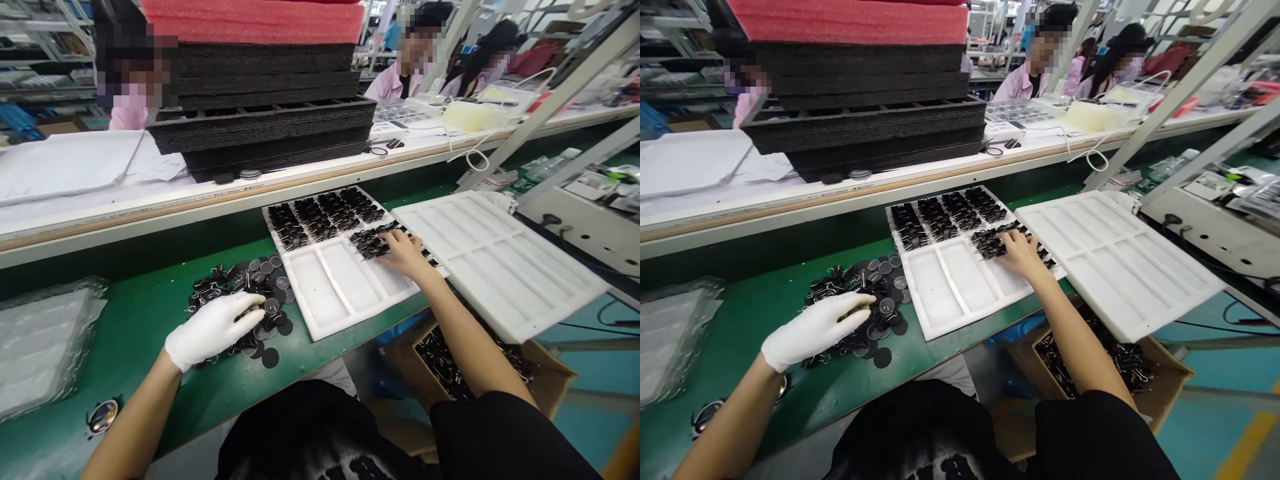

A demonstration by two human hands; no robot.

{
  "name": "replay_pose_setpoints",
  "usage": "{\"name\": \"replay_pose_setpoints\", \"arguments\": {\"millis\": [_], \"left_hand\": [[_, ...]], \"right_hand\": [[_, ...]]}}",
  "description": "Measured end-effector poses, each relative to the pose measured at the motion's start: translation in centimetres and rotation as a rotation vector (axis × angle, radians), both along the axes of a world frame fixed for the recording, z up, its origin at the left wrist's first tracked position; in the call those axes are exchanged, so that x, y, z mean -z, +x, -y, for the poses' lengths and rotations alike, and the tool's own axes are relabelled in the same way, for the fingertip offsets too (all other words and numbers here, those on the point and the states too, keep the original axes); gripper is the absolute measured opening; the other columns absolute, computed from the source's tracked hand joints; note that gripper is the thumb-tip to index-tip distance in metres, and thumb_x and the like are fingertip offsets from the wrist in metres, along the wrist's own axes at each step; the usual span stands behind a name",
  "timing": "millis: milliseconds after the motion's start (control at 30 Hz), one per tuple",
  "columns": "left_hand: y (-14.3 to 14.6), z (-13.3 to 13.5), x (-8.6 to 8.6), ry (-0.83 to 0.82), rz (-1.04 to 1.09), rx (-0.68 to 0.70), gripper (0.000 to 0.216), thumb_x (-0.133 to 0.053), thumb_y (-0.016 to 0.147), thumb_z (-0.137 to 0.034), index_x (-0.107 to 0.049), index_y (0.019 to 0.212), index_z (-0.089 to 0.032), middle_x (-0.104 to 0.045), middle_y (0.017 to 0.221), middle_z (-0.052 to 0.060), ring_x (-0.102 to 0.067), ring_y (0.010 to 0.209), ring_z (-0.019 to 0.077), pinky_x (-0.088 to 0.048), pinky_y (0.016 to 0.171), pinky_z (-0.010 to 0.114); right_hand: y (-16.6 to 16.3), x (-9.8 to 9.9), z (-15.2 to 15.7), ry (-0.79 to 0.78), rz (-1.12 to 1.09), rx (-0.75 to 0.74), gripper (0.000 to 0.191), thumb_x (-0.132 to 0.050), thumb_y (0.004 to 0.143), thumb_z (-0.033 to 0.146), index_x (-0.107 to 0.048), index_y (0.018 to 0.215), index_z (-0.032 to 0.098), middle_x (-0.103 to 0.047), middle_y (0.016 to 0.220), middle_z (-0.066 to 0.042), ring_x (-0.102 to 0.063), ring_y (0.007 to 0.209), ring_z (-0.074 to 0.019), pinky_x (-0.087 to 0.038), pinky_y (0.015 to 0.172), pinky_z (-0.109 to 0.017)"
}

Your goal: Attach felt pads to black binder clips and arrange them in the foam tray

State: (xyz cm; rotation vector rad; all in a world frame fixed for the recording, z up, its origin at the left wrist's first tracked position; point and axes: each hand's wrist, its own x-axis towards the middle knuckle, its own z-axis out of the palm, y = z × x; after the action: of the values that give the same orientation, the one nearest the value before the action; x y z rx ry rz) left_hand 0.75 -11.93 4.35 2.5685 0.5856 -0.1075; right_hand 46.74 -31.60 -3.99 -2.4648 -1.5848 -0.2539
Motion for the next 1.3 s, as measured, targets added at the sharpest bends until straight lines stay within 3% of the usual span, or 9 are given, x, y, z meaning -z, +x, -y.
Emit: {"name": "replay_pose_setpoints", "arguments": {"millis": [167, 333, 500, 600, 700, 800, 967, 1167, 1300], "left_hand": [[-3.6, 0.7, 0.4, 0.145, 0.113, -0.155, 0.046, -0.038, 0.105, -0.05, -0.059, 0.139, -0.027, -0.066, 0.138, 0.003, -0.063, 0.125, 0.0228, -0.05, 0.107, 0.035], [-10.5, 0.3, 2.4, 0.391, 0.313, -0.605, 0.04, -0.034, 0.106, -0.038, -0.062, 0.128, -0.019, -0.066, 0.129, 0.01, -0.061, 0.124, 0.0243, -0.046, 0.109, 0.039], [-19.0, 1.5, 4.6, 0.46, 0.084, -0.835, 0.04, -0.04, 0.101, -0.04, -0.06, 0.129, -0.019, -0.064, 0.131, 0.013, -0.058, 0.127, 0.0299, -0.044, 0.107, 0.046], [-21.1, 3.9, 5.9, 0.452, -0.111, -0.762, 0.054, -0.061, 0.09, -0.056, -0.057, 0.135, -0.026, -0.06, 0.14, 0.011, -0.053, 0.132, 0.0339, -0.039, 0.107, 0.05], [-20.9, 5.5, 7.4, 0.498, -0.203, -0.633, 0.07, -0.075, 0.079, -0.061, -0.057, 0.139, -0.031, -0.062, 0.139, 0.011, -0.051, 0.132, 0.0368, -0.029, 0.11, 0.055], [-20.1, 5.3, 8.7, 0.517, -0.215, -0.539, 0.058, -0.074, 0.083, -0.059, -0.062, 0.133, -0.033, -0.069, 0.13, 0.01, -0.054, 0.126, 0.035, -0.023, 0.111, 0.057], [-19.1, 3.0, 9.5, 0.517, -0.196, -0.443, 0.039, -0.067, 0.087, -0.057, -0.07, 0.108, -0.024, -0.074, 0.105, 0.009, -0.063, 0.103, 0.029, -0.031, 0.103, 0.051], [-18.1, 0.5, 6.7, 0.565, -0.077, -0.365, 0.033, -0.066, 0.083, -0.052, -0.071, 0.09, -0.02, -0.071, 0.086, 0.007, -0.065, 0.088, 0.0267, -0.036, 0.094, 0.048], [-13.7, 0.2, 3.2, 0.615, 0.139, -0.314, 0.031, -0.067, 0.082, -0.05, -0.071, 0.092, -0.021, -0.073, 0.089, 0.006, -0.067, 0.09, 0.0252, -0.037, 0.092, 0.045]], "right_hand": [[-7.9, -1.3, -1.8, 0.108, 0.13, -0.254, 0.033, -0.053, 0.098, 0.025, -0.058, 0.13, 0.016, -0.063, 0.124, -0.018, -0.058, 0.112, -0.0344, -0.034, 0.093, -0.048], [-16.5, -0.9, -5.1, 0.017, -0.088, -0.737, 0.025, -0.052, 0.105, 0.033, -0.063, 0.121, 0.018, -0.068, 0.112, -0.011, -0.063, 0.101, -0.0252, -0.035, 0.091, -0.041], [-21.5, 0.0, -8.0, -0.102, -0.061, -0.899, 0.033, -0.068, 0.096, 0.043, -0.067, 0.114, 0.015, -0.067, 0.105, -0.01, -0.062, 0.097, -0.0273, -0.034, 0.086, -0.041], [-23.1, 0.6, -8.9, -0.17, -0.003, -0.957, 0.035, -0.079, 0.086, 0.048, -0.069, 0.094, 0.016, -0.067, 0.095, -0.008, -0.062, 0.091, -0.0271, -0.034, 0.084, -0.041], [-23.9, 1.0, -9.1, -0.187, 0.034, -0.97, 0.032, -0.082, 0.084, 0.044, -0.068, 0.086, 0.016, -0.067, 0.089, -0.007, -0.062, 0.087, -0.0263, -0.033, 0.082, -0.041], [-24.1, 1.0, -8.9, -0.207, 0.032, -0.945, 0.024, -0.079, 0.088, 0.039, -0.07, 0.087, 0.016, -0.068, 0.089, -0.007, -0.064, 0.087, -0.0264, -0.033, 0.083, -0.042], [-22.9, 0.6, -8.4, -0.247, -0.172, -0.884, 0.015, -0.061, 0.1, 0.026, -0.074, 0.101, 0.018, -0.072, 0.094, -0.007, -0.068, 0.087, -0.0239, -0.035, 0.088, -0.045], [-20.7, -0.7, -8.4, -0.097, -0.607, -0.723, 0.023, -0.057, 0.102, 0.036, -0.074, 0.111, 0.023, -0.078, 0.104, -0.007, -0.072, 0.089, -0.0235, -0.044, 0.092, -0.046], [-21.5, -2.2, -9.5, 0.045, -1.043, -0.552, 0.027, -0.068, 0.092, 0.046, -0.076, 0.102, 0.022, -0.079, 0.097, -0.008, -0.073, 0.086, -0.0238, -0.054, 0.079, -0.039]]}}
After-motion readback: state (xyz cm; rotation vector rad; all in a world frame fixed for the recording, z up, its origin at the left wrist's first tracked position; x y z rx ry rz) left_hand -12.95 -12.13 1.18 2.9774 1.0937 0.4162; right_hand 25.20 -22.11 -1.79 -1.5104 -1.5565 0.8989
